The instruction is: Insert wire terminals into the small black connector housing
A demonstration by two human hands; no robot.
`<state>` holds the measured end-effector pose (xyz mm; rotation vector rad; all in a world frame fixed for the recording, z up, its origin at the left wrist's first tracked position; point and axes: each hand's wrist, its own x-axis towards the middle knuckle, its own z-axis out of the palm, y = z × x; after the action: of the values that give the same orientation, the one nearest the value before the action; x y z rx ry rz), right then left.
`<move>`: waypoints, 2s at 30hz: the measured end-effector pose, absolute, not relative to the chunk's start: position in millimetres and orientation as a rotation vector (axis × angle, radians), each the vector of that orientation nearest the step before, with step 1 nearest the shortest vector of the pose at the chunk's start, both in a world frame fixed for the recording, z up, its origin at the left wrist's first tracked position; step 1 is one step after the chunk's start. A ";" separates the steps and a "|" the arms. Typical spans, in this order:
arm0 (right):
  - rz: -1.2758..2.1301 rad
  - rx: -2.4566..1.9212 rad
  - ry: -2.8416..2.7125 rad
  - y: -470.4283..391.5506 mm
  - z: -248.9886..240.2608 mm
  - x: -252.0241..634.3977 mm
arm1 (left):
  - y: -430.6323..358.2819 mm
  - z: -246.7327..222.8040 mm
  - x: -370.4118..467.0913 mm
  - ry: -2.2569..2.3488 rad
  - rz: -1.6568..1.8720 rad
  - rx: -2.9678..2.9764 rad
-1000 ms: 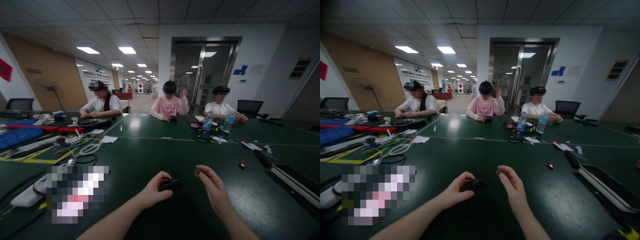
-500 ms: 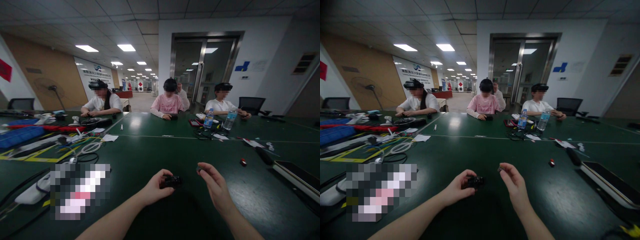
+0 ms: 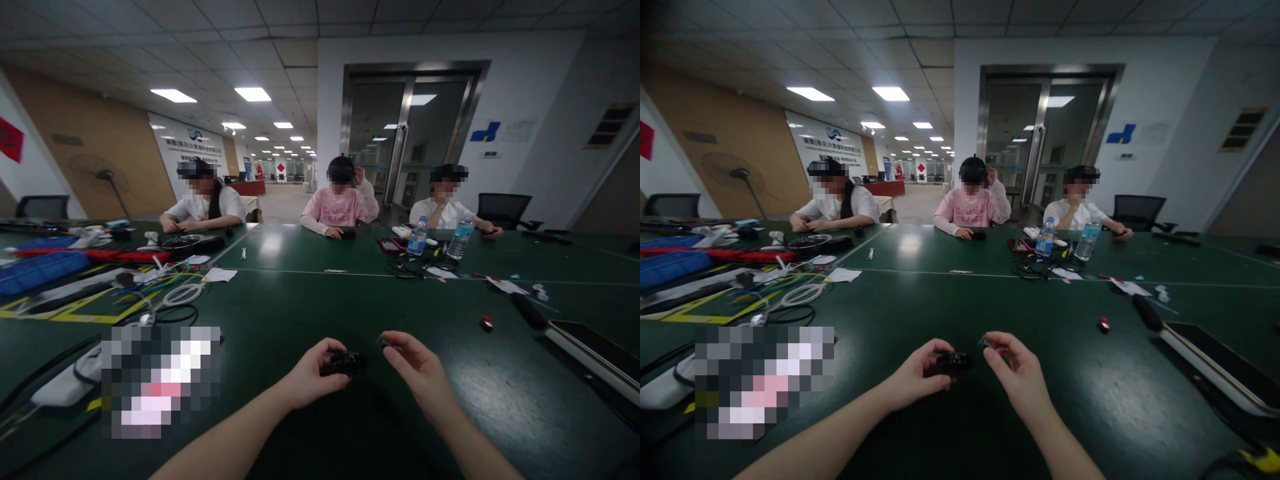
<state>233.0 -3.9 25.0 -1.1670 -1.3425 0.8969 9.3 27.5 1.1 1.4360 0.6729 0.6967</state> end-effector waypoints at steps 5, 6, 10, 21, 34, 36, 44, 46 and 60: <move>0.896 -1.213 -1.460 -6.7 23.4 224.8 | 27.8 0.1 10.3 0.663 0.716 1.431; 0.895 -1.220 -1.480 -7.4 22.8 223.0 | 28.3 -1.3 10.3 0.659 0.719 1.434; 0.878 -1.212 -1.592 -10.3 21.9 216.8 | 29.7 -5.9 10.9 0.644 0.718 1.433; 0.746 -1.219 -1.819 -11.1 14.7 209.4 | 27.0 -0.6 14.3 0.664 0.731 1.436; 0.669 -1.255 -1.928 -15.1 22.4 209.0 | 24.4 -0.4 15.9 0.687 0.724 1.494; 0.658 -1.264 -1.943 -15.2 23.1 209.2 | 24.6 -0.4 15.8 0.688 0.721 1.505; 0.637 -1.264 -1.987 -14.2 23.3 211.5 | 25.7 -2.1 15.4 0.742 0.715 1.562; 0.640 -1.265 -1.989 -13.6 22.7 212.1 | 26.6 -3.9 15.4 0.754 0.713 1.580; 0.698 -1.272 -1.962 -14.4 22.1 211.8 | 25.7 -1.3 14.9 0.701 0.702 1.504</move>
<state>211.8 -14.4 22.1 -1.2724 -1.9624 0.6983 14.9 25.7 -1.3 1.5037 0.7008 0.7025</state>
